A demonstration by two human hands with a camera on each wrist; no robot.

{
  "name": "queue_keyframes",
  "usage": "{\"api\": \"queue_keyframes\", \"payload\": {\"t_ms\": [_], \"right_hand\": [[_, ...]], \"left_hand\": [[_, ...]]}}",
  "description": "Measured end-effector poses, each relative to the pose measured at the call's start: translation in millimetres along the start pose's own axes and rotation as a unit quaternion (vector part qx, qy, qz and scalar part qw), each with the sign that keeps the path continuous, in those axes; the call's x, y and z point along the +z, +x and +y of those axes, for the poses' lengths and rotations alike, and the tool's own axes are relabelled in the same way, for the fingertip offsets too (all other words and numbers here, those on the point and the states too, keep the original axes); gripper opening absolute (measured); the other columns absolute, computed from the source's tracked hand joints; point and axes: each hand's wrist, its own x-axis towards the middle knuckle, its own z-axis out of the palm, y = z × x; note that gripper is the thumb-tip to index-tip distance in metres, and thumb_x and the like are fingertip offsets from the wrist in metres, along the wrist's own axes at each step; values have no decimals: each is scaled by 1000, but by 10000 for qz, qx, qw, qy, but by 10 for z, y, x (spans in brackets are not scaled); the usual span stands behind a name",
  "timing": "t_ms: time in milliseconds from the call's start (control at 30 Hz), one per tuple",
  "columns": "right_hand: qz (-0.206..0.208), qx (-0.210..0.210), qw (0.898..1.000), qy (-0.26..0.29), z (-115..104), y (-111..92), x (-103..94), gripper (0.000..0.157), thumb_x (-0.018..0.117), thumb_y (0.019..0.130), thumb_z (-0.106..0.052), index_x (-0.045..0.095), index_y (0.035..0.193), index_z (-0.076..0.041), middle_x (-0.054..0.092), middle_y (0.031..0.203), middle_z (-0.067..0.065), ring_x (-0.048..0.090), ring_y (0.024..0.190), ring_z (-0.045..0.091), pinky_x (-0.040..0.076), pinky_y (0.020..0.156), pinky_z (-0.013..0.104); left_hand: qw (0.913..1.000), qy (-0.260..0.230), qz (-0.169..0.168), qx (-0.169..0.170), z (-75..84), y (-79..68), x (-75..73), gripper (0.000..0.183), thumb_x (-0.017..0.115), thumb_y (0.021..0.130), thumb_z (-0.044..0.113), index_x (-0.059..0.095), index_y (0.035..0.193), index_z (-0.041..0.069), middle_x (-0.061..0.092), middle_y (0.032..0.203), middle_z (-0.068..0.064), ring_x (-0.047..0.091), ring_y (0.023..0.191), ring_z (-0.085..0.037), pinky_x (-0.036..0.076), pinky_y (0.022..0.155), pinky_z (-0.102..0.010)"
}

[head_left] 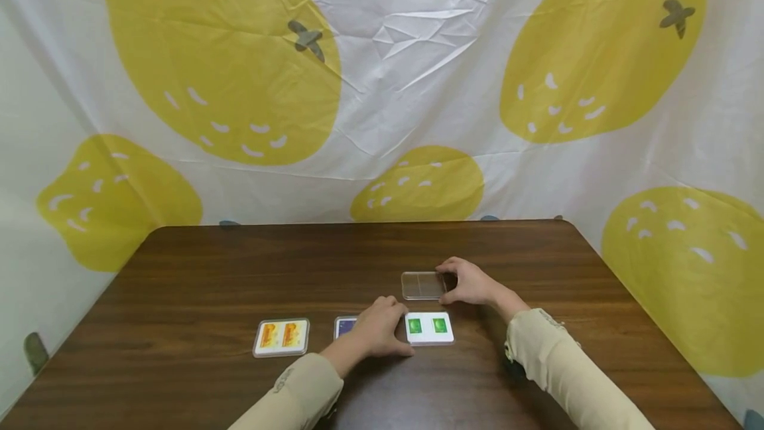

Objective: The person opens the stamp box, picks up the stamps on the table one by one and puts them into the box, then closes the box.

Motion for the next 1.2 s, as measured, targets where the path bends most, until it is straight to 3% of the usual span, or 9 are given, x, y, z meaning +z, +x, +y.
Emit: {"api": "queue_keyframes", "payload": {"t_ms": [200,533,833,1200], "right_hand": [[77,-30,9999,-118,-33,-1,2,48,78,61,-21,65,103,0,62,100,8,57,95,22,45,85,36],[139,-69,9998,-95,-82,-137,4,44,78,62,-26,65,97,-3,63,90,3,58,85,16,47,76,30],[375,-308,9988,-14,-144,-363,-47,44,79,63,-28,64,98,-4,63,93,2,59,87,17,49,78,33],[213,-500,9984,131,-229,-632,-44,44,79,63,-26,64,99,-7,62,97,-1,57,89,13,48,78,29]], "left_hand": [[10000,-8,73,34,-19,15,20,56,80,62,40,61,104,9,54,92,0,49,88,-16,44,71,-25],[10000,65,39,6,-18,19,3,55,78,65,40,61,107,8,54,94,-1,50,91,-16,45,74,-26],[9999,-4,102,-43,-6,-11,-6,52,78,65,39,61,103,8,55,93,-1,50,90,-16,45,75,-26],[9996,-231,147,-118,-43,-44,-8,51,77,68,38,61,105,7,55,94,0,49,91,-16,45,73,-27]]}}
